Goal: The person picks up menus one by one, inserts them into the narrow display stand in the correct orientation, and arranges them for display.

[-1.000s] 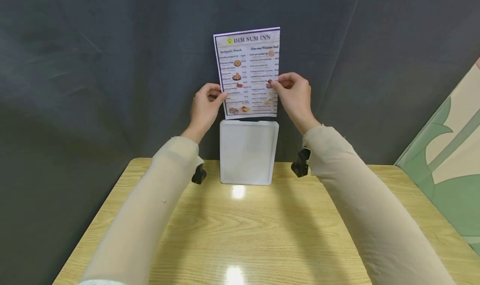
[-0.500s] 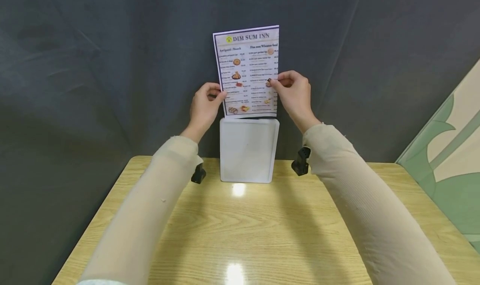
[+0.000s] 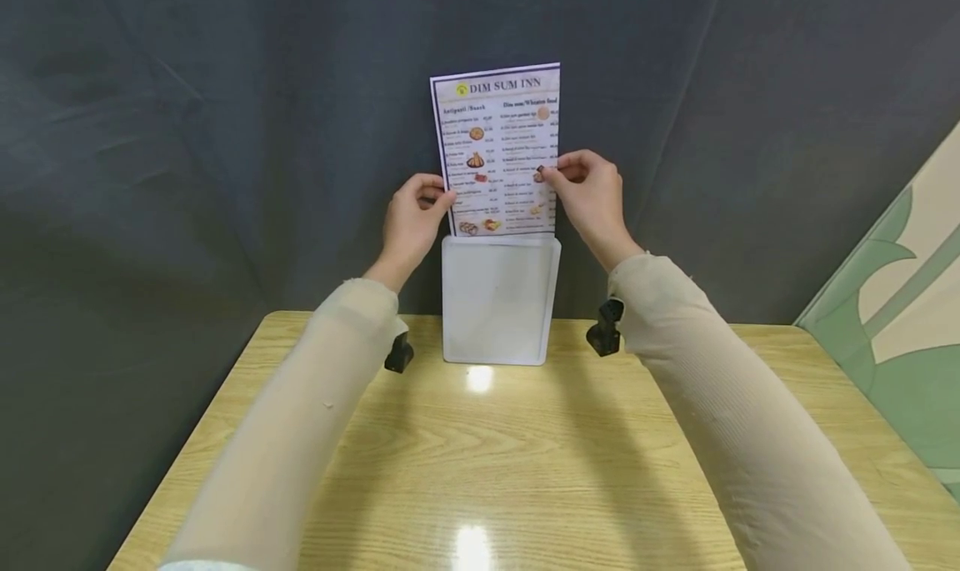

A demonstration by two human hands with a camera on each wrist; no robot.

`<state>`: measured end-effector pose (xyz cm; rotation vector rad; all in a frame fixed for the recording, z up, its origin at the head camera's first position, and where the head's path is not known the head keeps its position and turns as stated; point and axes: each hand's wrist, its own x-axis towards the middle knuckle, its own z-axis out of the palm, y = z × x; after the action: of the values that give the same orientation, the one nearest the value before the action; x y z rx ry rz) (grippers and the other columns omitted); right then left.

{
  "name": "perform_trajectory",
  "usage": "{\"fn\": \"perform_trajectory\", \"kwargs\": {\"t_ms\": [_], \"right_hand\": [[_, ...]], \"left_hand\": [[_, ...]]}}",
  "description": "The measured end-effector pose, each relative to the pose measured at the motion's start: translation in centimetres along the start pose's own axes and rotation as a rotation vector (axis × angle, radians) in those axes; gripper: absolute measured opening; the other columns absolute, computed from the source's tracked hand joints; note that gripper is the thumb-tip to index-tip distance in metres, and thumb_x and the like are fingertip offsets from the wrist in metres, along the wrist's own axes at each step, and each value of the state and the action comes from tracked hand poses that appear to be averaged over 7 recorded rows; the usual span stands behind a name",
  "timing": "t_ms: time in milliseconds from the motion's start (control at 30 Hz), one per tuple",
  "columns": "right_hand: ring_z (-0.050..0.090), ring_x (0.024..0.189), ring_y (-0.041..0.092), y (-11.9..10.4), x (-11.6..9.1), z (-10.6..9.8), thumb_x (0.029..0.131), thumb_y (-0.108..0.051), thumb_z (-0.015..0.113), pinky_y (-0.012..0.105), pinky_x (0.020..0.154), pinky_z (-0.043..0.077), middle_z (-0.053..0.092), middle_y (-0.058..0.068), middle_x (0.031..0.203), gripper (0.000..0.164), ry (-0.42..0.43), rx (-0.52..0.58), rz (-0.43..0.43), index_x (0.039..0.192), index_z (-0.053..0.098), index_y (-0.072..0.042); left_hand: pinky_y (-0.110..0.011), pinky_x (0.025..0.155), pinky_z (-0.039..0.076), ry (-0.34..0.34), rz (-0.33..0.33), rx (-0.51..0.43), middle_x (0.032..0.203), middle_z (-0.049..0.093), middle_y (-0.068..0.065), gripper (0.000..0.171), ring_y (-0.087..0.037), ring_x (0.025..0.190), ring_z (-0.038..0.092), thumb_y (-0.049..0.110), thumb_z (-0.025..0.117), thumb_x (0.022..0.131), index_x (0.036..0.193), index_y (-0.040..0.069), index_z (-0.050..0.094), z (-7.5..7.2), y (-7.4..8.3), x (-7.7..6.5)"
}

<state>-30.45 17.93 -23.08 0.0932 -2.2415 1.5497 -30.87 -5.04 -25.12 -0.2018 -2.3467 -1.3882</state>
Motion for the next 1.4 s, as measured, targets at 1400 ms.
{"fn": "perform_trajectory", "kwargs": {"t_ms": [1400], "right_hand": [[0.055, 0.086, 0.015, 3.4, -1.9, 0.4, 0.095, -0.021, 0.07, 0.024, 0.071, 0.044, 0.065, 0.01, 0.096, 0.025, -0.042, -0.075, 0.051, 0.105, 0.065, 0.001]], "left_hand": [[-0.031, 0.078, 0.044, -0.087, -0.044, -0.05, 0.104, 0.068, -0.011, 0.026, -0.022, 0.091, 0.058, 0.022, 0.068, 0.096, 0.115, 0.004, 0.066, 0.6, -1.7, -0.8]]}}
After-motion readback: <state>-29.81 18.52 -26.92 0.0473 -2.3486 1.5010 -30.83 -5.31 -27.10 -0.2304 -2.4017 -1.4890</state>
